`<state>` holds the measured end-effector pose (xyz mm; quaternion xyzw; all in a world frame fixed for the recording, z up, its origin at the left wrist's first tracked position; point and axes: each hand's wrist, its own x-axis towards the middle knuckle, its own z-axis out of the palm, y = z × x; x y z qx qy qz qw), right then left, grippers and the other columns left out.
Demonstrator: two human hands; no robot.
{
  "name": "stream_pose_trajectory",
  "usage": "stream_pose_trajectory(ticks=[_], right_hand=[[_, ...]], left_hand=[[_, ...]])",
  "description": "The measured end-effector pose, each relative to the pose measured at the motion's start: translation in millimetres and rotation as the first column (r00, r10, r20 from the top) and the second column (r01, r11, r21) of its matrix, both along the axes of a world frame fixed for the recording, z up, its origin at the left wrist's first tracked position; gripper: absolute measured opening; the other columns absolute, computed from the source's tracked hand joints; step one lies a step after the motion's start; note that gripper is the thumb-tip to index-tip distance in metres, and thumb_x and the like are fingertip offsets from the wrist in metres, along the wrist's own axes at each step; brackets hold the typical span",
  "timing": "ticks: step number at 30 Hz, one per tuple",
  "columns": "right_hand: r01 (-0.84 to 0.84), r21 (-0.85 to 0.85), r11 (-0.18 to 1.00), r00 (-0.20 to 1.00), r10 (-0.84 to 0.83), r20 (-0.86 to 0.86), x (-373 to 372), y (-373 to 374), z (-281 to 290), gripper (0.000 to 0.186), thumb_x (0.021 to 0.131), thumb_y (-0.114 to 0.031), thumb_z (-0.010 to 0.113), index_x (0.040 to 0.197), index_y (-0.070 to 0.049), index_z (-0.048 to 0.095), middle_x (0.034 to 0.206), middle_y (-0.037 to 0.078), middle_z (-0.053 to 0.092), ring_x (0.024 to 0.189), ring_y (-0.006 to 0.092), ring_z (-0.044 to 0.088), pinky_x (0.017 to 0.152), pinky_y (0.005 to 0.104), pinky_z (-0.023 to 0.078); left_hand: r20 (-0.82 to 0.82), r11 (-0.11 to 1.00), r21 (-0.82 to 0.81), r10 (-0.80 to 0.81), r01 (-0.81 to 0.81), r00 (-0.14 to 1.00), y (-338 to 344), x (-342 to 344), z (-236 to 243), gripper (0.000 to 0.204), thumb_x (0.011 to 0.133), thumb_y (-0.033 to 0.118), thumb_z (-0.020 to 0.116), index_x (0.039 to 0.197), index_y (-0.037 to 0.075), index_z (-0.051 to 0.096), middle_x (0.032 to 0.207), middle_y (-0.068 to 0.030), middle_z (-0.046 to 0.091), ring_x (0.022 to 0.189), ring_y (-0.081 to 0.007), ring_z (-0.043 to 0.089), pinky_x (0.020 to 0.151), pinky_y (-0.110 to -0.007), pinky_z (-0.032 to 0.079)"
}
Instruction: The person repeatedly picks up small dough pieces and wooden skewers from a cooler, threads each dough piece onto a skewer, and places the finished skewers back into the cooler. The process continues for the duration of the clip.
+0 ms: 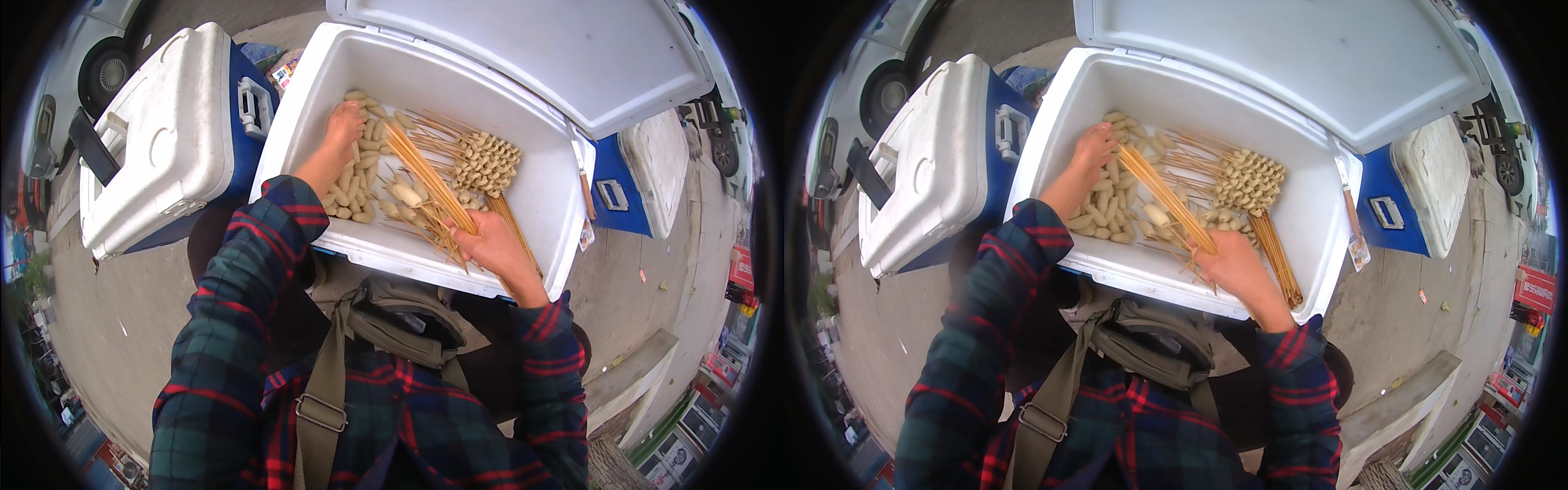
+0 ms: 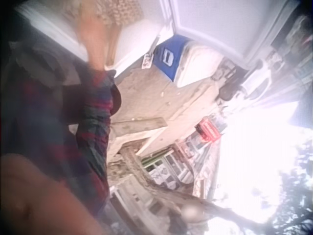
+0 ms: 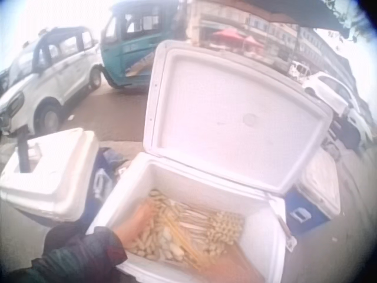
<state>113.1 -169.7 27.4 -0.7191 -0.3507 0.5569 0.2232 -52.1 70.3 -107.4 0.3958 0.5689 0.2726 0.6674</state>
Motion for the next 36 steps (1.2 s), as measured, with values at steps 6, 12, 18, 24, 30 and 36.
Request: stream_pose_trajectory(ticks=[6, 12, 18, 24, 30, 36], right_hand=[[-0.059, 0.049, 0.997, 0.998, 0.059, -0.011, -16, -8, -19, 0.026, 0.089, -0.020, 0.059, 0.106, -0.001, 0.065, 0.057, 0.000, 0.054, 0.050, 0.0077, 0.049, 0.047, 0.0263, 0.039], [-0.044, 0.031, 0.999, 0.988, 0.039, 0.150, 8, -10, -5, 0.025, 0.088, -0.023, 0.061, 0.087, 0.002, 0.064, 0.056, 0.007, 0.056, 0.050, 0.0161, 0.052, 0.052, 0.0327, 0.043], [0.403, 0.081, 0.912, 0.915, -0.404, -0.005, 42, -5, 6, 0.028, 0.097, -0.025, 0.056, 0.110, -0.003, 0.066, 0.054, -0.002, 0.047, 0.044, 0.0030, 0.041, 0.040, 0.0183, 0.032], [0.483, 0.106, 0.869, 0.861, -0.449, -0.238, 36, 2, 11, 0.038, 0.096, -0.018, 0.052, 0.131, -0.002, 0.052, 0.057, -0.001, 0.048, 0.044, 0.0050, 0.045, 0.039, 0.0192, 0.037], [0.401, 0.135, 0.906, 0.891, -0.352, -0.288, 17, 1, 16, 0.038, 0.095, -0.013, 0.053, 0.130, -0.001, 0.047, 0.060, 0.000, 0.049, 0.043, 0.0055, 0.045, 0.038, 0.0196, 0.036], [0.396, 0.200, 0.896, 0.879, -0.307, -0.365, -5, -7, 26, 0.035, 0.092, -0.008, 0.054, 0.124, -0.001, 0.045, 0.058, 0.004, 0.053, 0.039, 0.0066, 0.041, 0.036, 0.0198, 0.032]], left_hand=[[-0.236, 0.972, 0.153, -0.141, 0.180, 0.961, 26, 7, -42, 0.028, 0.092, 0.024, 0.050, 0.112, 0.007, 0.060, 0.101, -0.0097, 0.064, 0.093, -0.0231, 0.060, 0.080, -0.036, 0.047], [-0.838, 0.333, 0.124, -0.469, 0.935, 0.278, 26, 8, -83, 0.018, 0.085, 0.013, 0.055, 0.098, 0.005, 0.063, 0.093, -0.0150, 0.067, 0.092, -0.0348, 0.065, 0.077, -0.046, 0.051], [-0.984, -0.070, 0.072, -0.170, 0.995, 0.059, 16, 6, -118, 0.014, 0.078, 0.011, 0.060, 0.091, 0.006, 0.066, 0.097, -0.0107, 0.063, 0.095, -0.0295, 0.062, 0.084, -0.044, 0.046], [-0.980, 0.001, 0.100, -0.175, 0.995, 0.098, 20, 5, -120, 0.020, 0.081, 0.011, 0.059, 0.100, 0.008, 0.065, 0.101, -0.0115, 0.061, 0.093, -0.0285, 0.061, 0.082, -0.042, 0.046], [-0.296, 0.780, 0.287, -0.479, 0.556, 0.826, 20, 38, -46, 0.021, 0.096, 0.017, 0.049, 0.113, 0.011, 0.060, 0.109, -0.0078, 0.062, 0.088, -0.0212, 0.064, 0.075, -0.036, 0.050], [0.567, 0.954, -0.023, -0.232, 0.297, 0.790, -14, 23, 67, 0.032, 0.103, 0.025, 0.037, 0.131, 0.010, 0.044, 0.119, -0.0106, 0.059, 0.101, -0.0206, 0.062, 0.089, -0.036, 0.051]])
